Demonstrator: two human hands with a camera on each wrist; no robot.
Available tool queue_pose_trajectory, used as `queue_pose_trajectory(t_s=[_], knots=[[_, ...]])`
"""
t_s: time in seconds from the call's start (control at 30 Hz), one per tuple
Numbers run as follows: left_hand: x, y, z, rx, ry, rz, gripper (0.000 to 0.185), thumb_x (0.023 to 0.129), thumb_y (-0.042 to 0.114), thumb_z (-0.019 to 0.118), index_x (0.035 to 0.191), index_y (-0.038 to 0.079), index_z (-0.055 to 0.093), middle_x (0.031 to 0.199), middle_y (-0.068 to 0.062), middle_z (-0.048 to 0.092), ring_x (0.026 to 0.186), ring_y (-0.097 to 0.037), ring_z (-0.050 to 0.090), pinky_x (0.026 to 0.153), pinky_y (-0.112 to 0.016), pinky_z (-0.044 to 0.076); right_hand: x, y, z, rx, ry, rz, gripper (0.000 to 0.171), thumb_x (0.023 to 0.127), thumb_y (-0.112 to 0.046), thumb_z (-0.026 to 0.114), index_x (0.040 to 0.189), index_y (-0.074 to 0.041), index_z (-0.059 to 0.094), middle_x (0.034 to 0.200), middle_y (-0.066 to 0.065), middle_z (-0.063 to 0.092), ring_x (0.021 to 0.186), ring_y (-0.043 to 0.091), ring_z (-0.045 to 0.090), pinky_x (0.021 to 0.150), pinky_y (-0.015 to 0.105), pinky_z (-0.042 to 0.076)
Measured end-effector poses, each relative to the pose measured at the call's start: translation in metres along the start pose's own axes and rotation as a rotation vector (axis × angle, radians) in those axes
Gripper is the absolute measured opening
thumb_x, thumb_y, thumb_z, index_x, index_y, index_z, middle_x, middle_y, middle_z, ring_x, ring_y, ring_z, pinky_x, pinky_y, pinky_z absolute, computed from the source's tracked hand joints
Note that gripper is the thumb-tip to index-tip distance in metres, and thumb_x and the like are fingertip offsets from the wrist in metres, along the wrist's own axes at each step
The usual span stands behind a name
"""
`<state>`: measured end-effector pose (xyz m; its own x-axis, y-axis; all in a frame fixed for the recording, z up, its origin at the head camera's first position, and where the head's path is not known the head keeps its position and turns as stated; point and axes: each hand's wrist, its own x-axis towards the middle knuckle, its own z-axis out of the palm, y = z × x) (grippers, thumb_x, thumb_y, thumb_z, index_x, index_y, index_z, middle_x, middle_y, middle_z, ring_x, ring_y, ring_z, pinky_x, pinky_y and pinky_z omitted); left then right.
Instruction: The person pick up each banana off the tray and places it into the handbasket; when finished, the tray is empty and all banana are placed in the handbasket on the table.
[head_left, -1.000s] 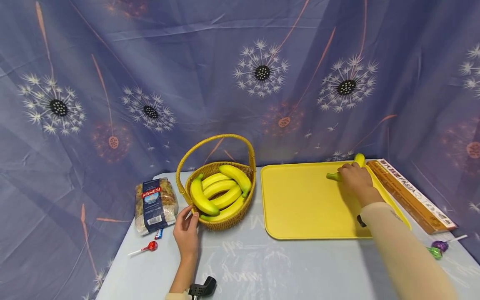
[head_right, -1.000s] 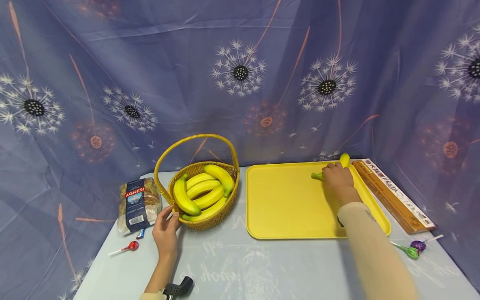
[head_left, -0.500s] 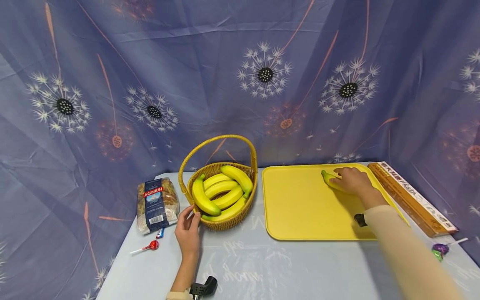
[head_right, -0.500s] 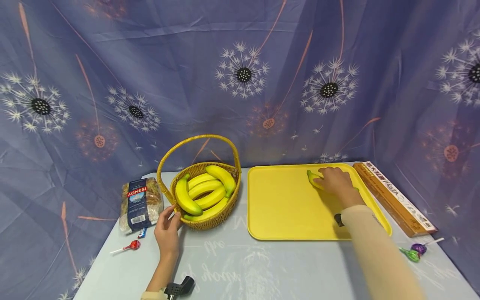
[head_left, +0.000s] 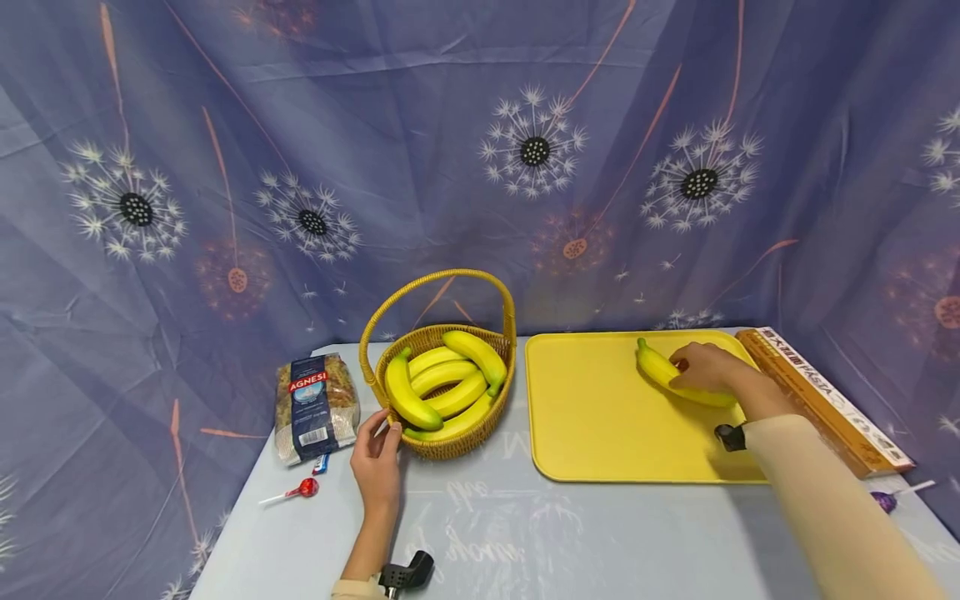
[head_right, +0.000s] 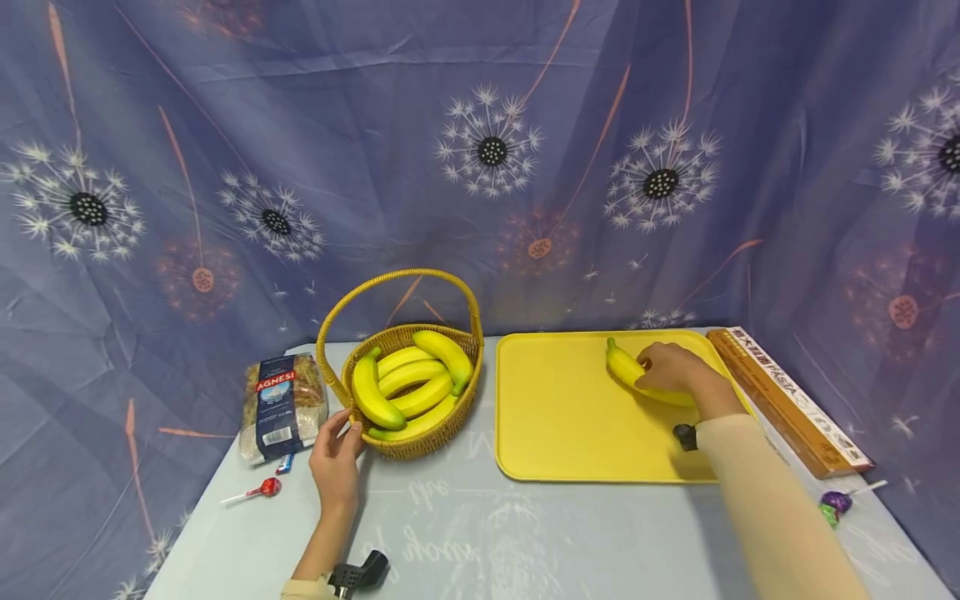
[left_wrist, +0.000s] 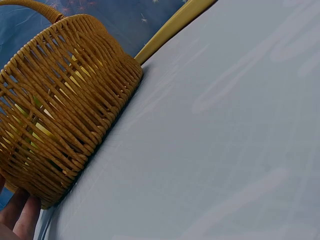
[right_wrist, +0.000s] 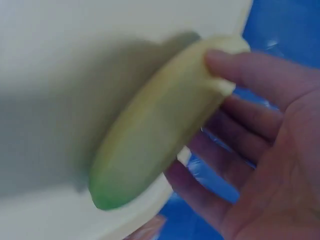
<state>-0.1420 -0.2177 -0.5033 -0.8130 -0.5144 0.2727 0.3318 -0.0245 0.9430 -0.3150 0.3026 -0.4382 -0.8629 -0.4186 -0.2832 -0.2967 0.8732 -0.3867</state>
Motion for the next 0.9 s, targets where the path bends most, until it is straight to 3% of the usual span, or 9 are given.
queue_pose_trajectory(t_s=[0.2,0.33,0.47,0.77,0.9], knots=[[0.002,-0.021,-0.005,0.018,0.038,-0.018,0.032,0.093,0.014,0.066,0.122,0.001,0.061,0.125,-0.014,0.058,0.115,-0.033,0.056,0.083,-0.023,0.054,0.002,-0.052,-0.015,0.126,-0.098,-0.149,0.057,0.086,-0.031,0.073,0.127,0.005,0.055,0.116,0.014,0.06,0.103,0.031,0.056,0.088,0.048,0.049],[0.001,-0.021,-0.004,0.017,0.04,-0.014,0.031,0.093,0.013,0.066,0.121,0.001,0.062,0.124,-0.014,0.058,0.114,-0.033,0.056,0.083,-0.023,0.054,0.002,-0.093,-0.023,0.174,-0.171,-0.214,0.053,0.085,-0.031,0.075,0.125,-0.001,0.057,0.111,0.006,0.059,0.097,0.023,0.055,0.085,0.041,0.049],[0.001,-0.024,-0.004,0.021,0.04,-0.003,0.032,0.093,0.011,0.065,0.122,0.0,0.061,0.125,-0.017,0.057,0.114,-0.035,0.056,0.083,-0.022,0.053,0.003,-0.129,-0.027,0.168,-0.185,-0.276,0.054,0.085,-0.034,0.074,0.127,-0.005,0.056,0.11,0.003,0.06,0.097,0.019,0.056,0.086,0.039,0.048],[-0.002,0.002,0.002,0.037,-0.002,0.016,0.033,0.093,0.006,0.062,0.123,-0.007,0.058,0.126,-0.023,0.055,0.115,-0.043,0.053,0.083,-0.022,0.054,0.006,-0.206,-0.024,0.173,-0.155,-0.423,0.066,0.087,-0.043,0.069,0.142,-0.019,0.041,0.11,-0.001,0.06,0.101,0.016,0.056,0.087,0.039,0.048],[-0.002,0.003,0.002,0.032,-0.004,0.024,0.033,0.093,0.004,0.061,0.124,-0.008,0.057,0.126,-0.025,0.054,0.116,-0.045,0.052,0.082,-0.021,0.054,0.017,-0.233,-0.019,0.139,-0.126,-0.467,0.07,0.088,-0.046,0.067,0.146,-0.024,0.035,0.109,-0.004,0.06,0.1,0.012,0.057,0.086,0.035,0.049]])
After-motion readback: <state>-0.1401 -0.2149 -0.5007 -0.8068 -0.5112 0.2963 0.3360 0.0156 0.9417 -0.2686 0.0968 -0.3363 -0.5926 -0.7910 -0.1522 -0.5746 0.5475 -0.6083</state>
